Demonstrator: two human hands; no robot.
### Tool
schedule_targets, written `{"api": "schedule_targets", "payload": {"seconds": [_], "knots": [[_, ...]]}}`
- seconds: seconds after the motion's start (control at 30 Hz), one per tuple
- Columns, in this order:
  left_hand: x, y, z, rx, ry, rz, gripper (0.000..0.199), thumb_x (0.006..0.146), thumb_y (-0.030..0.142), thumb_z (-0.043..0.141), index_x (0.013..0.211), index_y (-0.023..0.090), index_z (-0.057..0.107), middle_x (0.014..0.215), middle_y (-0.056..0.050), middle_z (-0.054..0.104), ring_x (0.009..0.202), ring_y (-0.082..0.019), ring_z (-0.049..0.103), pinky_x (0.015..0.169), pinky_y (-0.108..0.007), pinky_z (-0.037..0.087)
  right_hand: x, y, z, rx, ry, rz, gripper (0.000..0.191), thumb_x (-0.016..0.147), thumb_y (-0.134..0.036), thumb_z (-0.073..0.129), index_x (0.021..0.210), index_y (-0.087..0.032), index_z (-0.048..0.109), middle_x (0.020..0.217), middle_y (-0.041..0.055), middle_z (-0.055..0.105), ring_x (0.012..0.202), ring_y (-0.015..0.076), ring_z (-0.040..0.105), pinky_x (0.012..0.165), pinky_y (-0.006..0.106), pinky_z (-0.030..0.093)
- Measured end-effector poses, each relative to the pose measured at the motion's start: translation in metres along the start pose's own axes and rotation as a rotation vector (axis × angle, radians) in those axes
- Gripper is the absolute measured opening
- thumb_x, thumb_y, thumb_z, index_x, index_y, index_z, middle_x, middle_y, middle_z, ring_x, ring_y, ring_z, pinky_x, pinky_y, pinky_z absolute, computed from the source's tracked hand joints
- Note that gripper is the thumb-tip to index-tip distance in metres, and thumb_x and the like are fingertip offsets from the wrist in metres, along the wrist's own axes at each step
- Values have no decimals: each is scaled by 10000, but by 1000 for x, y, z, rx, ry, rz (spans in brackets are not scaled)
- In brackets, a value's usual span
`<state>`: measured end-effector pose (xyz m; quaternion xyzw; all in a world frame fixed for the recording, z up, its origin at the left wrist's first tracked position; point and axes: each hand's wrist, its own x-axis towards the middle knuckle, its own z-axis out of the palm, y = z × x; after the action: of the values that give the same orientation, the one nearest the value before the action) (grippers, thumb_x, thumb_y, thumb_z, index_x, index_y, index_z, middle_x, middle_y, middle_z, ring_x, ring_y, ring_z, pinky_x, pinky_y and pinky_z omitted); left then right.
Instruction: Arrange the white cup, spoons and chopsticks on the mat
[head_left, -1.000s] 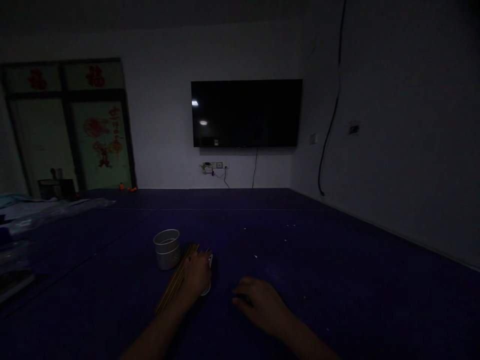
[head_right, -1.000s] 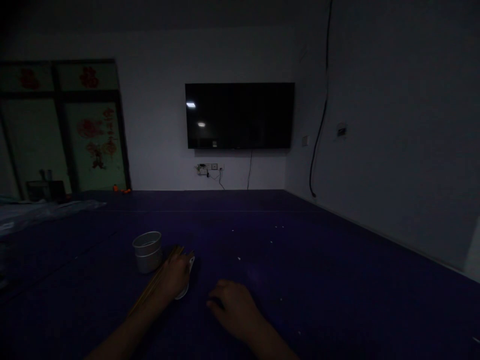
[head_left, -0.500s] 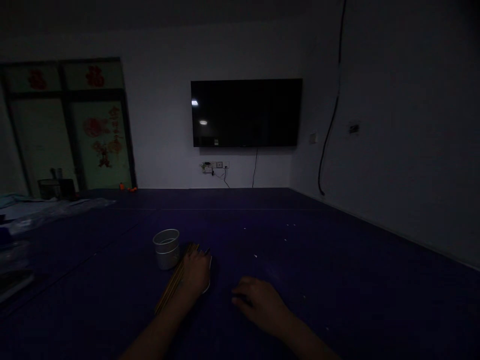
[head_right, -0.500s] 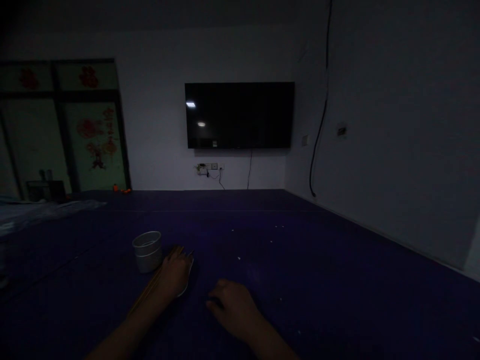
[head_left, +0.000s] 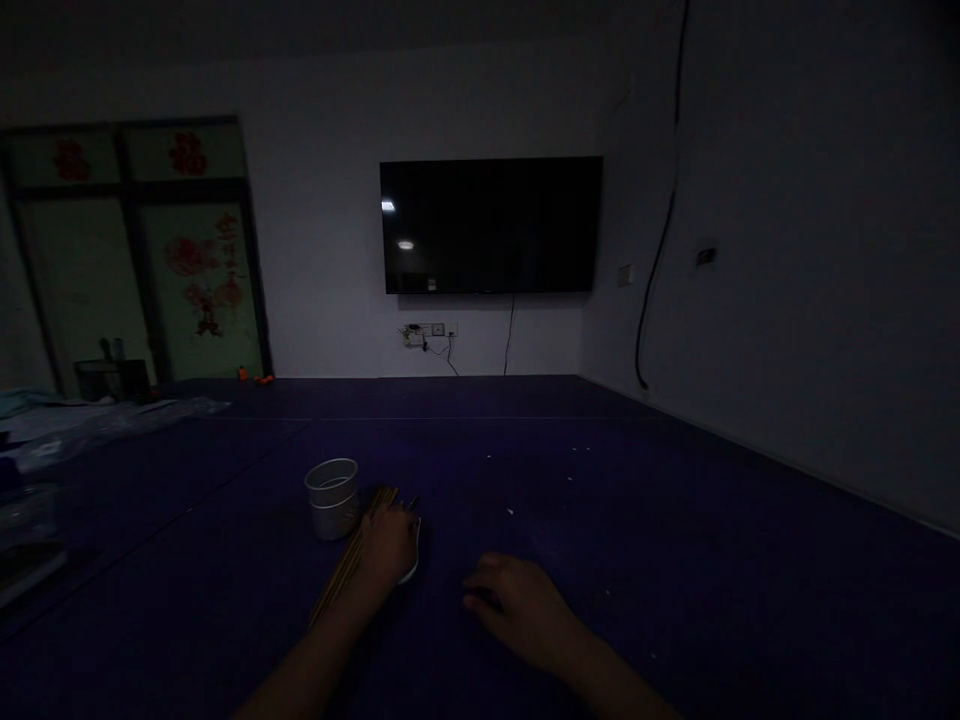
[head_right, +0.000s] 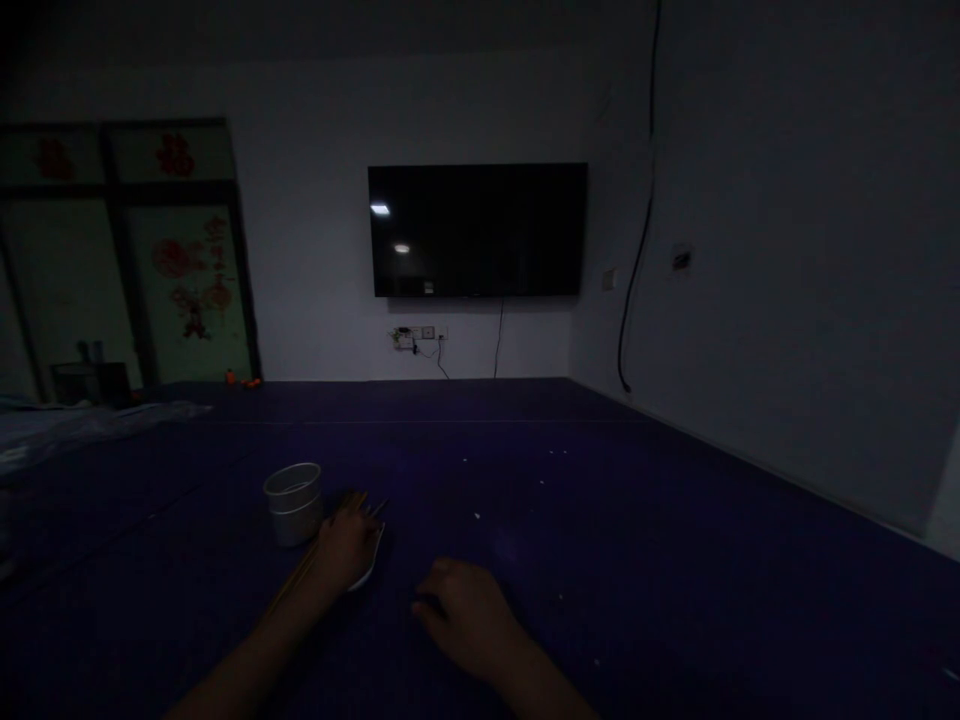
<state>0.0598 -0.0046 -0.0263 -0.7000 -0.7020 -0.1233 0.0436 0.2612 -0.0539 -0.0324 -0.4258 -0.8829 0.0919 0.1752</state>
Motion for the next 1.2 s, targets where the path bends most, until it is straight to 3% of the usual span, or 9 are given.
{"api": "schedule_targets", "payload": {"seconds": [0.67,0.93,1.2], "knots": [[6,-7,-3,-15,32,-28,272,914,255,445,1010,231,698,1161,-85,654,1131,-233,551,933,-366,386,0,0,-1,-8,-18,-4,233,878,-286,484,964,-217,689,969,39,677,898,172,617,767,248,397],[4,-5,-9,-6,40,9,254,909,263,450,979,217,690,1154,-83,651,1138,-233,545,927,-359,386,-1,-3,-3,-15,4,-8,229,882,-280,483,951,-220,693,969,36,676,894,169,616,762,247,397],[6,-8,-1,-24,102,62,252,906,272,452,964,232,694,1160,-81,643,1169,-233,519,954,-364,368,0,-2,-1,-7,-16,-6,230,874,-283,494,975,-228,693,985,35,679,901,170,617,760,245,400]]}}
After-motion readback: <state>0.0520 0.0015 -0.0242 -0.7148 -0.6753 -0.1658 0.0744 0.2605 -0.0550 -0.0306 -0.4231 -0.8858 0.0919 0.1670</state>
